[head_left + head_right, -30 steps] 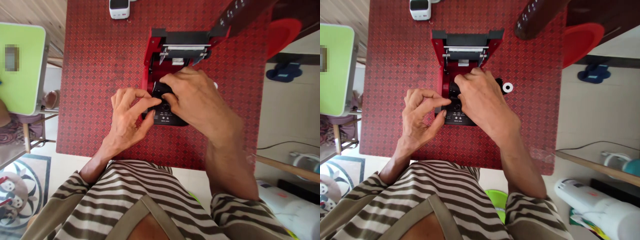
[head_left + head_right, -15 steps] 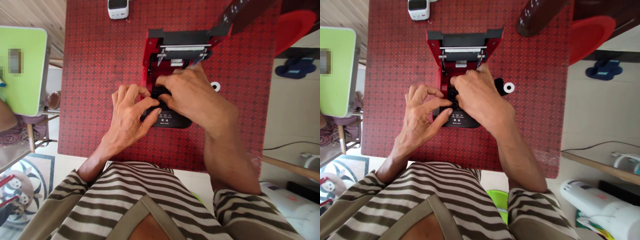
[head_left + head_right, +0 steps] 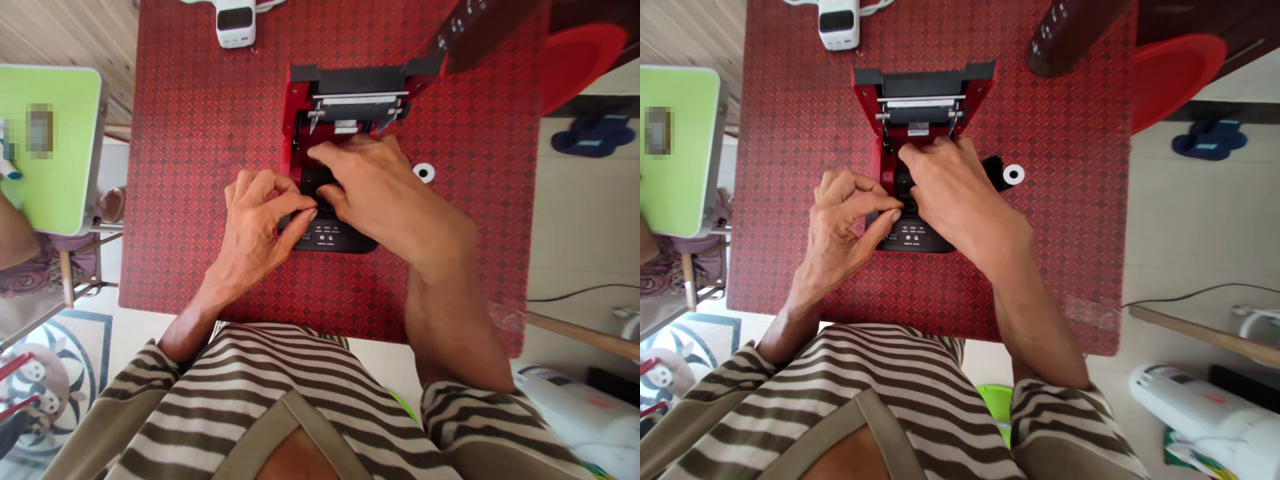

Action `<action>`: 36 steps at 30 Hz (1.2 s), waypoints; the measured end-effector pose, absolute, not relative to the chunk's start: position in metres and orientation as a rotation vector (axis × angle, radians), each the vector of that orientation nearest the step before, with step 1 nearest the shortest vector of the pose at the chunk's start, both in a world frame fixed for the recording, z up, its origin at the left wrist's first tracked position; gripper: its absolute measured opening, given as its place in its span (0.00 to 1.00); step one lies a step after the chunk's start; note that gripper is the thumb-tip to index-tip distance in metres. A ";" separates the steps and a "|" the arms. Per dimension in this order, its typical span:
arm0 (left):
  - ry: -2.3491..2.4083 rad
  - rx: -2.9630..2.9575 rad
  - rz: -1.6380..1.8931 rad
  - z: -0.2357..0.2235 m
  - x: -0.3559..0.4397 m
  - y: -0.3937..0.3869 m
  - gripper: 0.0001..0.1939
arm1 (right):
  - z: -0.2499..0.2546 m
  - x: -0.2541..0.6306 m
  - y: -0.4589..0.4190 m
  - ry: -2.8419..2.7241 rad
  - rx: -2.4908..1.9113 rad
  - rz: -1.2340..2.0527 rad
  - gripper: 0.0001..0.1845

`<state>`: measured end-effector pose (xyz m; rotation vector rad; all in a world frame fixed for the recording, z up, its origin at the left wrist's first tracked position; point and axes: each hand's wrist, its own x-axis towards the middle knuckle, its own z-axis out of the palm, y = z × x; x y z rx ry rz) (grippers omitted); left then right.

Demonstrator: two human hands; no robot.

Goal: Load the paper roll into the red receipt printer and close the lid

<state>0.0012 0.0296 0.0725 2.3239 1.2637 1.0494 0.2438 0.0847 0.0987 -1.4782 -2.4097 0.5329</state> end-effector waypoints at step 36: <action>1.087 2.351 1.252 0.063 0.003 0.017 0.06 | 0.132 0.260 0.044 -2.240 -1.479 0.303 0.16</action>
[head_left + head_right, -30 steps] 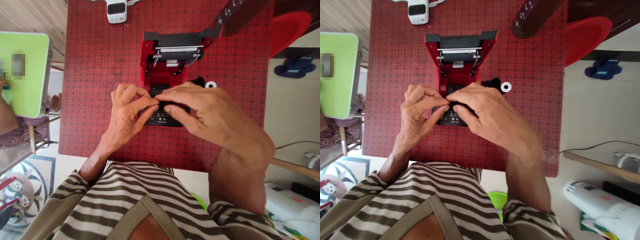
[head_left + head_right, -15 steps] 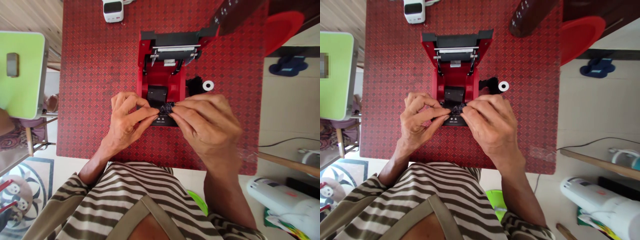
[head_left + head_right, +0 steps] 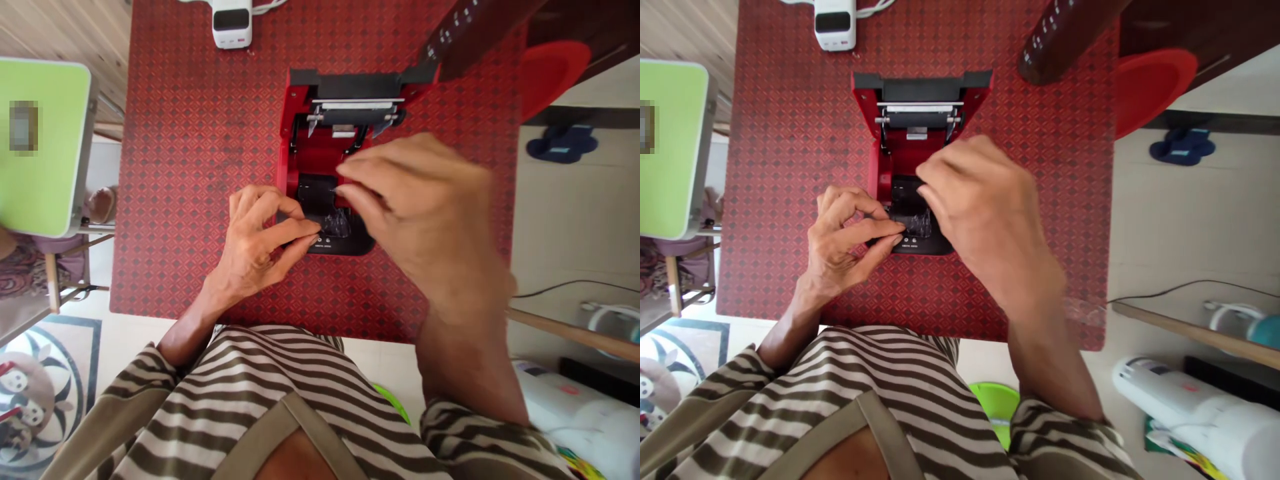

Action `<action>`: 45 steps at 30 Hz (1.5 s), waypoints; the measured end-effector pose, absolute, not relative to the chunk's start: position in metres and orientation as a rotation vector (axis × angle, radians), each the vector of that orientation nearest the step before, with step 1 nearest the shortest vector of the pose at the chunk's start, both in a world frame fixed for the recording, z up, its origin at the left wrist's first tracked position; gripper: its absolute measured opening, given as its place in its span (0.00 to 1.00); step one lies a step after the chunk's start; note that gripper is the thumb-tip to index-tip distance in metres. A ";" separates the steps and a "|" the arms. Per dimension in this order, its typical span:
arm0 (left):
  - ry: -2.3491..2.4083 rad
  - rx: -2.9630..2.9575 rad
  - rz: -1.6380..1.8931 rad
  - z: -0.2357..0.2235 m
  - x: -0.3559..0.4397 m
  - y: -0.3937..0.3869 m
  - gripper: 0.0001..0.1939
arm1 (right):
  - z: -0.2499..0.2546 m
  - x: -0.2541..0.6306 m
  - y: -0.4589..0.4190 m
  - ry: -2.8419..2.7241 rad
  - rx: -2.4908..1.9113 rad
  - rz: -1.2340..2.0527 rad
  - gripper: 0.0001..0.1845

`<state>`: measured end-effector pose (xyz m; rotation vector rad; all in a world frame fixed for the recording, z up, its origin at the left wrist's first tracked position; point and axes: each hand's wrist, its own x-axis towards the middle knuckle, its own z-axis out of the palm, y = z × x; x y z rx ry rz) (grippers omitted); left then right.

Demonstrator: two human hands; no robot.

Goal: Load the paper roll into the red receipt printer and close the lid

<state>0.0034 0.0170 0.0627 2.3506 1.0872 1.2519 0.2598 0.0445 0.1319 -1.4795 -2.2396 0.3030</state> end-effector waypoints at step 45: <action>1.075 2.418 1.325 0.062 0.007 0.015 0.04 | 0.124 0.278 0.074 -2.112 -1.317 -0.028 0.31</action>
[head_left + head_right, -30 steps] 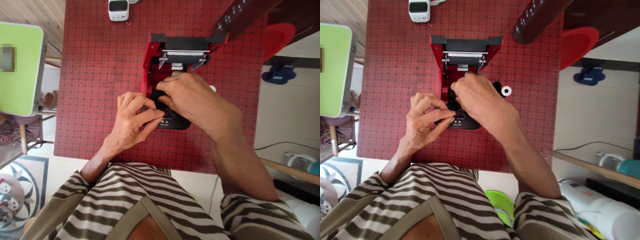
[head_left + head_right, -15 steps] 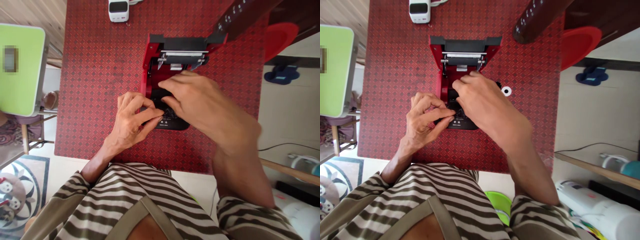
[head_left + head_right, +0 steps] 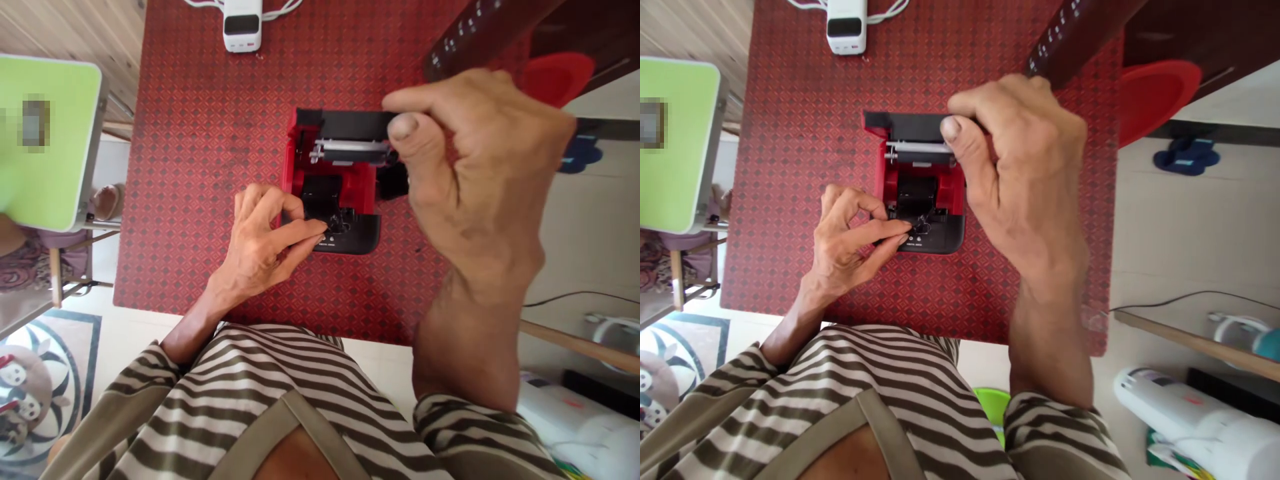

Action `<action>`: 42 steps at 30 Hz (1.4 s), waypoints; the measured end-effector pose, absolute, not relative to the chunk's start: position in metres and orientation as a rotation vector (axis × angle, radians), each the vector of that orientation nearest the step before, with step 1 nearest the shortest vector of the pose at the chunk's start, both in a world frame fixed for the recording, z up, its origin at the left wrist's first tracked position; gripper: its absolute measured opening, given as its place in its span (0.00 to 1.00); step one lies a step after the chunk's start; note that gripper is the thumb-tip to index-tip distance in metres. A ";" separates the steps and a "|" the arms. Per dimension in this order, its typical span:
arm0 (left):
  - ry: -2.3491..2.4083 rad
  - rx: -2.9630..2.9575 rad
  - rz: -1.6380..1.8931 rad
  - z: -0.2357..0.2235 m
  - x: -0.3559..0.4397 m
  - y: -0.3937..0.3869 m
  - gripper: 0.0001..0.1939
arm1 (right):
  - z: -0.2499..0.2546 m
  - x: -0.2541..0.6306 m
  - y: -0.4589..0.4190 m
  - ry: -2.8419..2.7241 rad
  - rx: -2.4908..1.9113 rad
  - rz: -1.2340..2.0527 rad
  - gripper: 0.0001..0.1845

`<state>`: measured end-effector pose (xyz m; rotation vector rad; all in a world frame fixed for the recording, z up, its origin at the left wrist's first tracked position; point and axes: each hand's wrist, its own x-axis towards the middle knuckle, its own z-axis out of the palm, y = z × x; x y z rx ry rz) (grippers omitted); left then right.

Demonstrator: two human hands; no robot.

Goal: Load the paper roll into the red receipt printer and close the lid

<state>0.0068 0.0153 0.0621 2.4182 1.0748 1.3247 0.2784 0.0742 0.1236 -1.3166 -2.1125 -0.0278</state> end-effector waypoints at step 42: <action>1.119 1.568 1.152 -0.028 -0.013 0.051 0.42 | 0.059 0.277 -0.012 -1.933 -1.277 0.336 0.21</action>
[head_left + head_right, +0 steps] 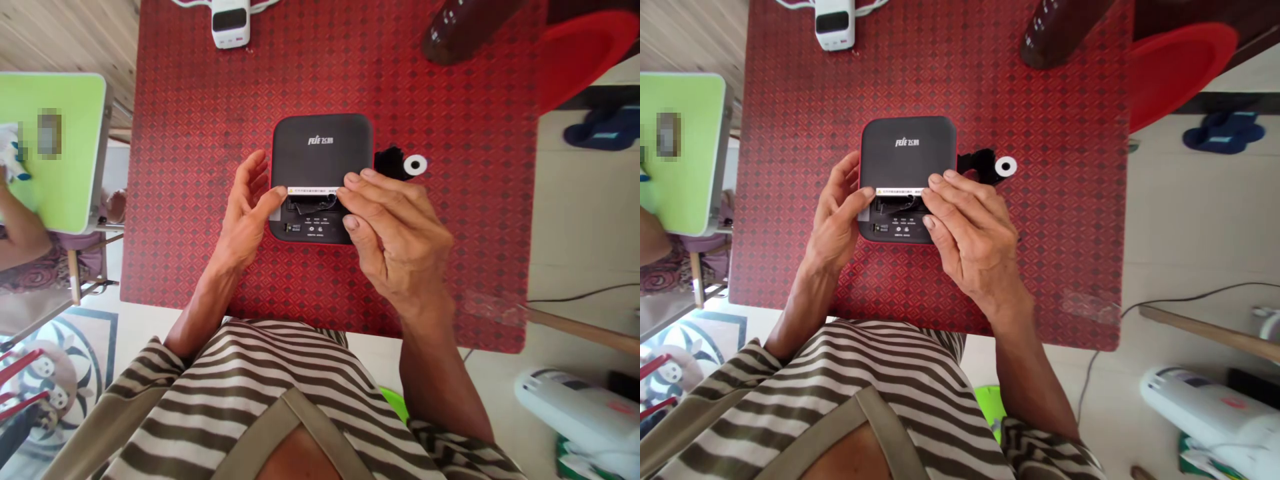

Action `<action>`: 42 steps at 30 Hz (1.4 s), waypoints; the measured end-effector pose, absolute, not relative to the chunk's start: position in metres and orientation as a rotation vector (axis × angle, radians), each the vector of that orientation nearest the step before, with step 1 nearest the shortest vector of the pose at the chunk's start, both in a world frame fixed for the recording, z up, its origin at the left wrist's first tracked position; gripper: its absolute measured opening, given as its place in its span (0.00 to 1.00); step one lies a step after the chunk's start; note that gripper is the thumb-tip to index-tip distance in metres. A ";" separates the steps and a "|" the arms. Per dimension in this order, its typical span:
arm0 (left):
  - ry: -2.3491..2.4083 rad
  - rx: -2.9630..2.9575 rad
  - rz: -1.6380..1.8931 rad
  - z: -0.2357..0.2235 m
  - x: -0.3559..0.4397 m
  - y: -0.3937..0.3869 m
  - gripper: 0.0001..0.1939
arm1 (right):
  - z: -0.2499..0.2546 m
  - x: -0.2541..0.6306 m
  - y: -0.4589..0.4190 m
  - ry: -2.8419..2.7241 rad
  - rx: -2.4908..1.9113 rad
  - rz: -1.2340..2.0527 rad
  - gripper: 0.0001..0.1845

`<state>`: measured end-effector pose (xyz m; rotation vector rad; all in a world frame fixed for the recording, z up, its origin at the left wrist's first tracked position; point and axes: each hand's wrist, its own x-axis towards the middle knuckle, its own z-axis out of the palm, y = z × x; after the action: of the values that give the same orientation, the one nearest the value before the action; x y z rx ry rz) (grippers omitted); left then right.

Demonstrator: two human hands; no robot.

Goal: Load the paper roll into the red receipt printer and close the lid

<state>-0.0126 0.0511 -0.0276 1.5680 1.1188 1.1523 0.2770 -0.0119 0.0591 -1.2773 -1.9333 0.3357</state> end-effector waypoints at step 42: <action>1.130 1.480 1.239 0.000 0.007 0.013 0.27 | -0.015 0.235 -0.060 -1.495 -1.339 0.087 0.28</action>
<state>0.0074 0.0132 -0.0002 1.4797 1.1297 1.2390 0.2347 -0.0601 -0.0155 -1.3385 -1.4945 0.0869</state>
